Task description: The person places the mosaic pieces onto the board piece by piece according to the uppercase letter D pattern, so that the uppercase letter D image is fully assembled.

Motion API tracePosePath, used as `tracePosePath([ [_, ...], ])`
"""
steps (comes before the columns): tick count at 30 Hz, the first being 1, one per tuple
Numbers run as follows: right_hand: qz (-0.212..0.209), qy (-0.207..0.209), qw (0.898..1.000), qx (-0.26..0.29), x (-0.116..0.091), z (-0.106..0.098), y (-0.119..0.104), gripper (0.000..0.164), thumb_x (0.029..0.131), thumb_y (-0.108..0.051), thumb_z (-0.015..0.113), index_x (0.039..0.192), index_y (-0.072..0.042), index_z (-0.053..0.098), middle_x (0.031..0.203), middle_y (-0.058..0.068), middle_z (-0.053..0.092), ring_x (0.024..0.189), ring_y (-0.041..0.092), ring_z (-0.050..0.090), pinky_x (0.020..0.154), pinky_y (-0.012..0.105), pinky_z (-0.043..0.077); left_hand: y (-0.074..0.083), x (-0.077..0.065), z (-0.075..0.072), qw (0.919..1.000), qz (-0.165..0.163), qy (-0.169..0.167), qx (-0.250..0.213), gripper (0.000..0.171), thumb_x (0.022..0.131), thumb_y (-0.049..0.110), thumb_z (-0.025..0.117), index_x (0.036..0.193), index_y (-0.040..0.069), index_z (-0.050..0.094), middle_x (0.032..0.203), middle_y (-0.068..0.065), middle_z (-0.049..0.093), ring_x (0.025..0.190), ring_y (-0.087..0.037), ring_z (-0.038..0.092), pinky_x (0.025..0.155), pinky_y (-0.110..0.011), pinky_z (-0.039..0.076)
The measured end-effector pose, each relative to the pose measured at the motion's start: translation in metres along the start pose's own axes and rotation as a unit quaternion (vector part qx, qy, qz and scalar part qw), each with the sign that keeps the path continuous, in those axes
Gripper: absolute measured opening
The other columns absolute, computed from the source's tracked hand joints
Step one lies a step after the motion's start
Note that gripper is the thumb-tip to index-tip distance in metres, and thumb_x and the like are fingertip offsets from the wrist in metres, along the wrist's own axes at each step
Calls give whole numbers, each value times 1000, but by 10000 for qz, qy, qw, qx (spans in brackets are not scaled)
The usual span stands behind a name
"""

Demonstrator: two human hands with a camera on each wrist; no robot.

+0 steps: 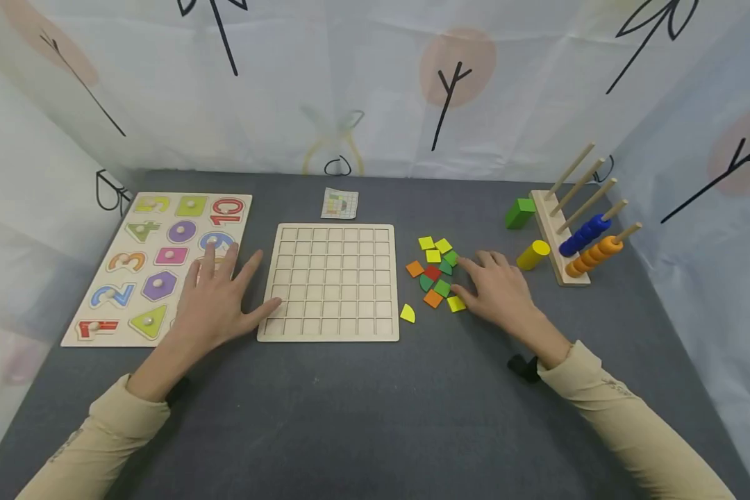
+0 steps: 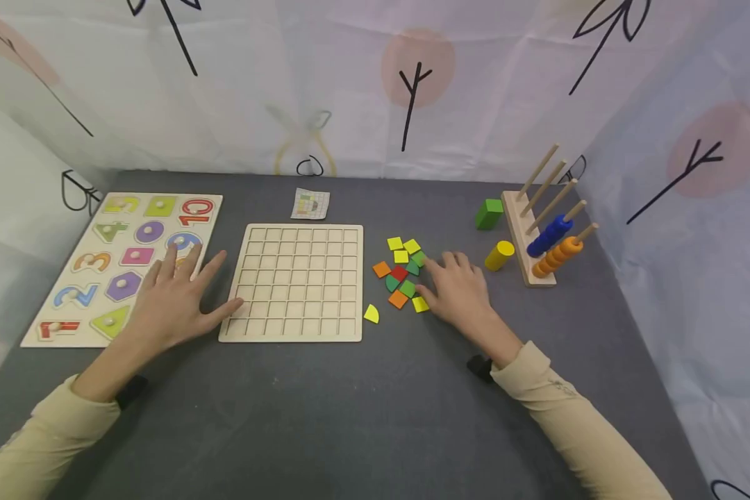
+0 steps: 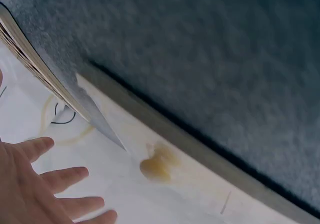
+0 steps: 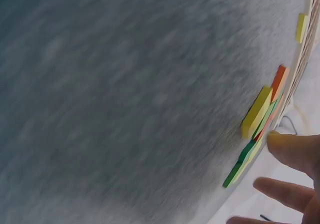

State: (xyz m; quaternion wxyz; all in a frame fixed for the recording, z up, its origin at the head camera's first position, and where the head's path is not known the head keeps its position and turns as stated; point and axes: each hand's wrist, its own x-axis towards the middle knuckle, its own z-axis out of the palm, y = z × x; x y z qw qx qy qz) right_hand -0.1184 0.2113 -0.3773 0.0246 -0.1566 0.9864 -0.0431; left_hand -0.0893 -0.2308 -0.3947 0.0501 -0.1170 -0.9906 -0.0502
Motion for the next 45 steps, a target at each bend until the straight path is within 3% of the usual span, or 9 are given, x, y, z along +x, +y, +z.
tracePosePath([
  [4, -71, -264, 9988, 399, 2, 1, -6, 47, 95, -30, 72, 134, -4, 67, 130, 25, 65, 118, 44, 60, 87, 57, 54, 4, 0, 1, 9997, 103, -191, -93, 90, 86, 62, 68, 155, 10, 43, 159, -32, 37, 149, -60, 26, 110, -72, 34],
  [9, -143, -402, 9963, 746, 3, 2, -9, 43, 94, -25, 74, 129, -1, 70, 123, 22, 69, 105, 38, 65, 82, 52, 55, 9, 2, 0, 9947, 181, -845, -565, 99, 87, 65, 68, 158, 6, 34, 161, -34, 31, 149, -56, 30, 102, -71, 43],
  [12, -143, -469, 9954, 820, 5, 3, -10, 42, 94, -23, 73, 128, 1, 70, 120, 22, 70, 100, 35, 66, 80, 50, 56, 11, 2, -1, 9877, 198, -1246, -921, 107, 84, 67, 70, 160, 3, 29, 163, -34, 27, 150, -53, 29, 104, -70, 43],
  [16, -191, -515, 9942, 921, 7, 3, -12, 39, 93, -20, 74, 126, 3, 70, 115, 21, 72, 92, 30, 66, 74, 45, 55, 14, 2, -1, 9813, 335, -1495, -1163, 117, 80, 69, 74, 160, -1, 27, 163, -35, 26, 150, -53, 29, 109, -68, 39],
  [23, -304, -619, 9911, 1136, 10, 3, -13, 32, 92, -13, 73, 121, 2, 74, 110, 17, 75, 80, 21, 61, 63, 32, 45, 18, 4, -1, 9791, 455, -1702, -1014, 124, 73, 73, 78, 157, -4, 30, 162, -37, 26, 150, -56, 27, 109, -69, 39],
  [31, -374, -843, 9886, 1186, 13, 3, -15, 35, 90, -10, 75, 123, 1, 73, 109, 17, 73, 85, 22, 61, 70, 35, 49, 19, 7, 2, 9786, 481, -1804, -860, 125, 71, 74, 79, 157, -2, 32, 164, -32, 27, 150, -55, 27, 107, -70, 41],
  [45, -462, -569, 9889, 1290, 18, 3, -15, 29, 87, -8, 72, 113, 3, 76, 104, 16, 75, 81, 22, 60, 71, 37, 50, 18, 9, 6, 9816, 607, -1669, -704, 117, 70, 75, 78, 158, 8, 39, 163, -33, 29, 147, -58, 33, 96, -69, 48],
])
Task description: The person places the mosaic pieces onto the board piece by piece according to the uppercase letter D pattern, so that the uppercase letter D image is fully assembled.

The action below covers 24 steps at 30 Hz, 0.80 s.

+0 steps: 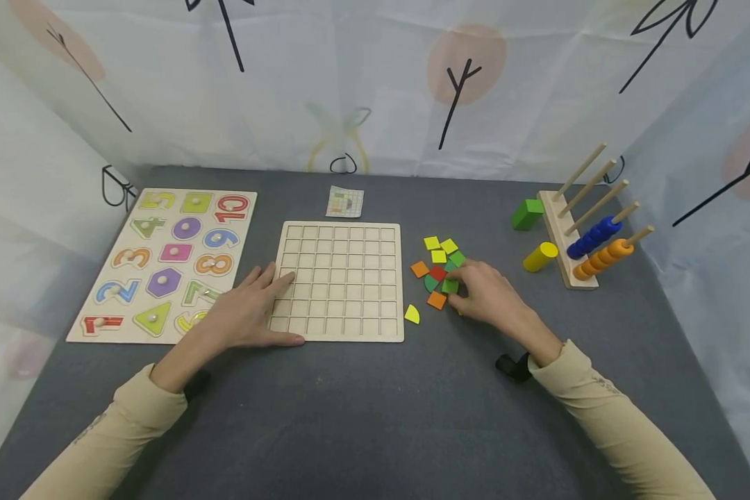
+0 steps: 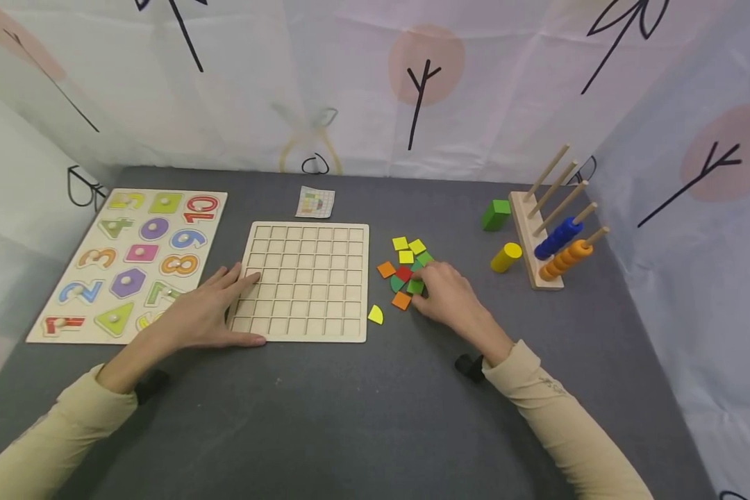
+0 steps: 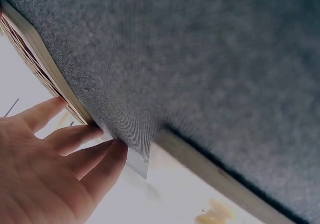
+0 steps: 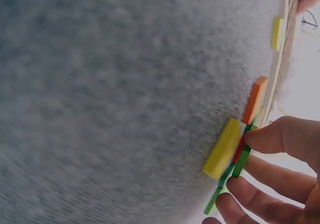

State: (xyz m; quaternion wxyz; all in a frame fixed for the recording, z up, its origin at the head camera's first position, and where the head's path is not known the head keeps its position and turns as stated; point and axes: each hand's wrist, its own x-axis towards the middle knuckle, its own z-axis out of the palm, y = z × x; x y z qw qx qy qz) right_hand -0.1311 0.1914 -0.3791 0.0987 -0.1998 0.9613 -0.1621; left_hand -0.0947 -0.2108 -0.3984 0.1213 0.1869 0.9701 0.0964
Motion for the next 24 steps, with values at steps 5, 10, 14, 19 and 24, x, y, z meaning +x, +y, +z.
tracePosePath([
  [5, 12, 98, 9999, 29, 2, -4, -2, 28, 87, -9, 73, 112, 1, 77, 92, 14, 70, 74, 20, 53, 63, 30, 40, 1, 3, 0, 9999, -24, -16, 108, 117, 69, 77, 77, 158, 10, 39, 163, -31, 30, 146, -57, 34, 90, -70, 51],
  [10, 0, 163, 9997, 162, 7, -9, -11, 29, 88, -10, 73, 115, 0, 77, 101, 15, 72, 82, 24, 59, 68, 34, 46, 3, 4, 0, 9998, -37, -47, 176, 117, 69, 77, 77, 158, 10, 39, 163, -31, 30, 146, -58, 35, 88, -70, 52],
  [14, -129, 240, 9994, 227, 14, -11, -22, 30, 88, -10, 71, 116, -1, 76, 104, 15, 74, 86, 25, 62, 71, 36, 48, 4, 5, -2, 9997, -79, -103, 225, 118, 69, 78, 77, 158, 11, 38, 163, -31, 30, 145, -59, 35, 86, -69, 53],
  [19, -340, 328, 9984, 315, 27, -14, -38, 31, 89, -12, 71, 117, -1, 76, 101, 15, 71, 85, 25, 60, 69, 35, 45, 4, 6, -3, 9995, -123, -175, 237, 119, 68, 79, 76, 159, 12, 37, 164, -31, 29, 144, -61, 35, 84, -67, 54],
  [24, -546, 452, 9958, 582, 43, -14, -55, 29, 90, -11, 70, 117, 0, 76, 103, 16, 69, 93, 29, 64, 75, 39, 51, 4, 6, -2, 9994, -160, -247, 201, 121, 67, 79, 77, 161, 14, 34, 164, -32, 28, 143, -62, 35, 82, -67, 54],
])
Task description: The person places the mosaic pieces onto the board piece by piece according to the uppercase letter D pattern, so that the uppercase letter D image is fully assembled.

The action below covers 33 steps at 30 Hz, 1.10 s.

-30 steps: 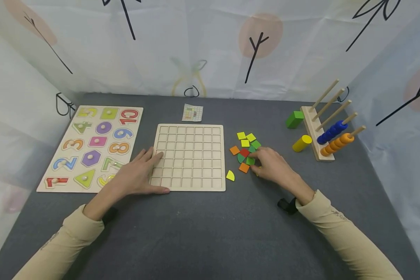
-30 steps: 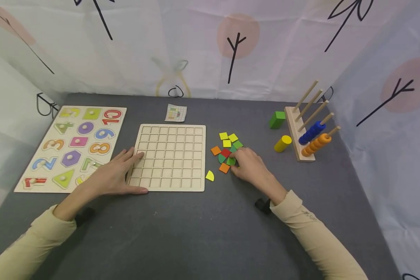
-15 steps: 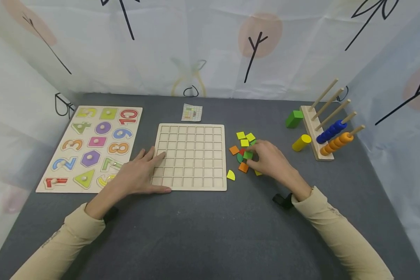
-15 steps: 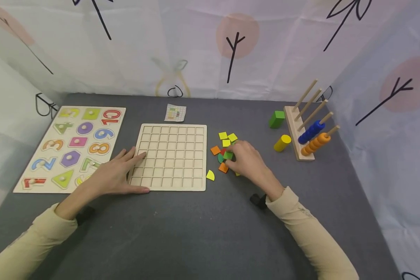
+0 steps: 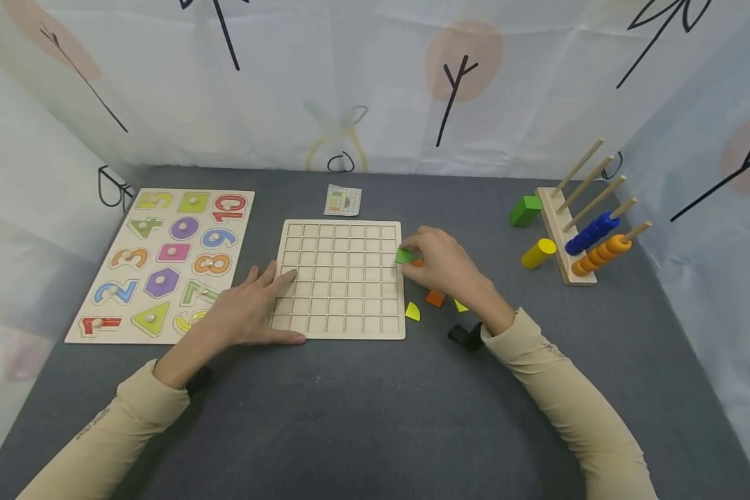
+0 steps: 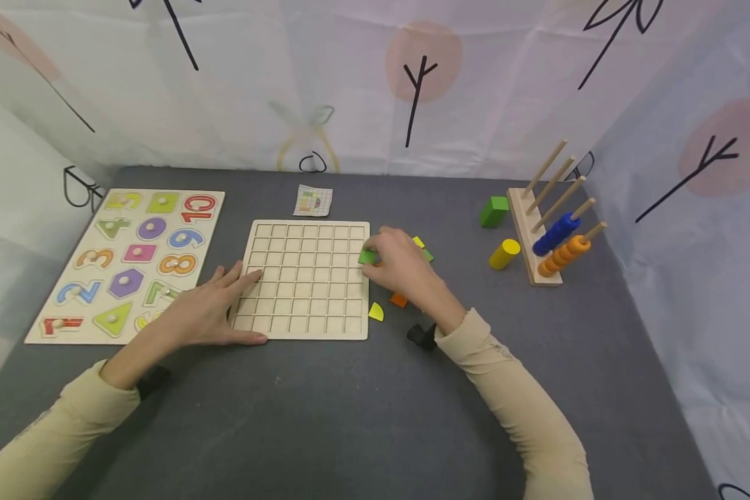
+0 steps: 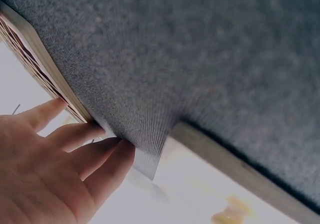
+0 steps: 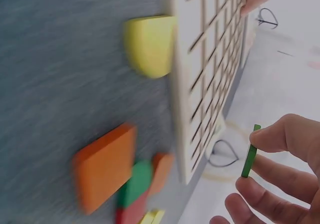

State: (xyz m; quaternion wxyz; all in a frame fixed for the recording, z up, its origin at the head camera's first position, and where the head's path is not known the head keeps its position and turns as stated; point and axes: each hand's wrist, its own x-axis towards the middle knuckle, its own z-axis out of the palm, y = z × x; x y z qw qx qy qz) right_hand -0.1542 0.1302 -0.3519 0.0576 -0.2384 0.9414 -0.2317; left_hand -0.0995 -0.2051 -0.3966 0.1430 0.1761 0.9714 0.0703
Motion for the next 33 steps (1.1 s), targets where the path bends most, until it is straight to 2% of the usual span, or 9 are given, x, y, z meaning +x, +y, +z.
tracePosePath([
  [2, -88, 12, 9999, 56, 9, 2, -6, 29, 90, -11, 70, 117, -1, 76, 103, 17, 70, 95, 31, 65, 78, 40, 52, 0, 0, 0, 10000, -6, -21, 4, 122, 67, 79, 77, 161, 16, 33, 164, -32, 28, 143, -62, 35, 82, -67, 54],
  [8, -125, -189, 9996, 187, 37, 12, -22, 34, 89, -11, 66, 121, -4, 75, 111, 16, 70, 104, 31, 67, 76, 37, 50, 1, 2, -2, 10000, 4, -38, 49, 119, 67, 80, 76, 161, 21, 34, 163, -33, 29, 142, -62, 36, 81, -68, 54],
  [16, -338, -440, 9971, 522, 75, 33, -45, 35, 88, -9, 66, 122, -6, 75, 116, 13, 73, 108, 26, 67, 85, 37, 54, 2, 4, -2, 9999, 20, -86, 58, 120, 67, 81, 76, 161, 19, 34, 162, -35, 30, 141, -64, 37, 84, -70, 53],
  [20, -470, -490, 9962, 538, 91, 45, -53, 34, 89, -9, 67, 122, -6, 75, 114, 12, 74, 106, 26, 68, 84, 36, 54, 3, 4, -3, 9999, 45, -113, 18, 120, 67, 80, 76, 161, 19, 33, 161, -35, 30, 141, -64, 36, 85, -70, 53],
  [27, -470, -520, 9967, 418, 112, 63, -63, 31, 94, -15, 70, 123, -7, 74, 116, 12, 72, 106, 23, 66, 88, 34, 54, 2, 3, -1, 9999, 76, -78, 66, 121, 67, 81, 76, 161, 18, 33, 161, -35, 31, 140, -64, 38, 84, -68, 54],
  [33, -509, -592, 9965, 284, 125, 72, -69, 32, 93, -10, 69, 124, -5, 73, 116, 11, 72, 104, 23, 63, 89, 33, 53, 0, 2, 0, 9999, 60, -31, 123, 121, 67, 80, 77, 161, 18, 34, 160, -35, 33, 140, -64, 38, 84, -68, 54],
])
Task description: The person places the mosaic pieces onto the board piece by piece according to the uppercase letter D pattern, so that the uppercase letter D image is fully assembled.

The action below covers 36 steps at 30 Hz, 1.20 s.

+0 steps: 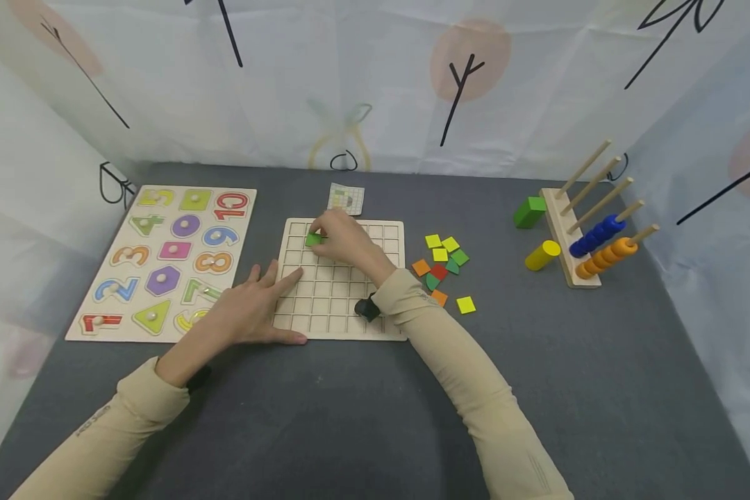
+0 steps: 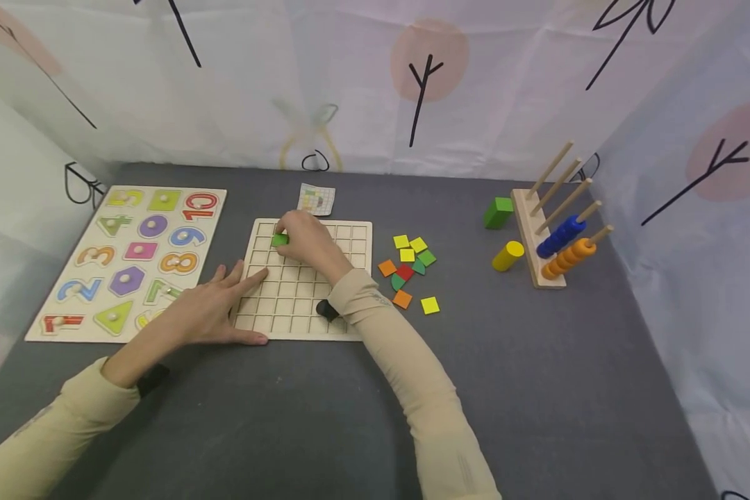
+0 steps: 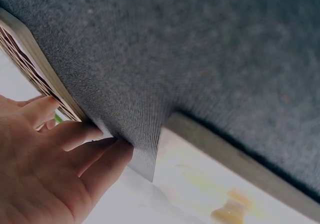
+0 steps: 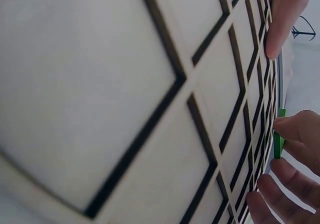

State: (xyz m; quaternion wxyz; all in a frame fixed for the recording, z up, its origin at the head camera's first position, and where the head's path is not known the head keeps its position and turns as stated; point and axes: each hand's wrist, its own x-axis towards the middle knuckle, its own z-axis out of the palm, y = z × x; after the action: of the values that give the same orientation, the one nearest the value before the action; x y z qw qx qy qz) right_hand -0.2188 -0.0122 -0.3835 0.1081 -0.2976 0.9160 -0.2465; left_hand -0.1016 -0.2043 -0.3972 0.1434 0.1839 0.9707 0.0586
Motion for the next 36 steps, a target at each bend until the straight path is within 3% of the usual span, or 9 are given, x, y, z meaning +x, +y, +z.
tracePosePath([
  [18, 73, -215, 9996, -144, 5, 5, -2, 31, 97, -13, 70, 127, -6, 72, 118, 10, 72, 88, 15, 55, 80, 28, 49, 1, 0, -2, 10000, -4, -71, 14, 120, 68, 80, 76, 161, 17, 33, 160, -36, 30, 140, -65, 36, 85, -67, 54],
  [24, 89, -295, 9993, -234, 4, 5, -2, 29, 97, -14, 70, 125, -8, 74, 117, 10, 71, 93, 16, 55, 84, 31, 50, 1, 0, -1, 10000, 5, -67, -8, 120, 68, 79, 76, 161, 17, 33, 160, -37, 30, 140, -66, 36, 88, -68, 53],
  [36, -28, -165, 9991, -400, 0, 7, -5, 28, 98, -9, 66, 124, -7, 74, 118, 11, 71, 88, 14, 52, 78, 27, 49, 1, 0, -1, 10000, 8, -62, 7, 120, 68, 80, 76, 161, 17, 32, 160, -37, 30, 140, -65, 36, 86, -67, 54],
])
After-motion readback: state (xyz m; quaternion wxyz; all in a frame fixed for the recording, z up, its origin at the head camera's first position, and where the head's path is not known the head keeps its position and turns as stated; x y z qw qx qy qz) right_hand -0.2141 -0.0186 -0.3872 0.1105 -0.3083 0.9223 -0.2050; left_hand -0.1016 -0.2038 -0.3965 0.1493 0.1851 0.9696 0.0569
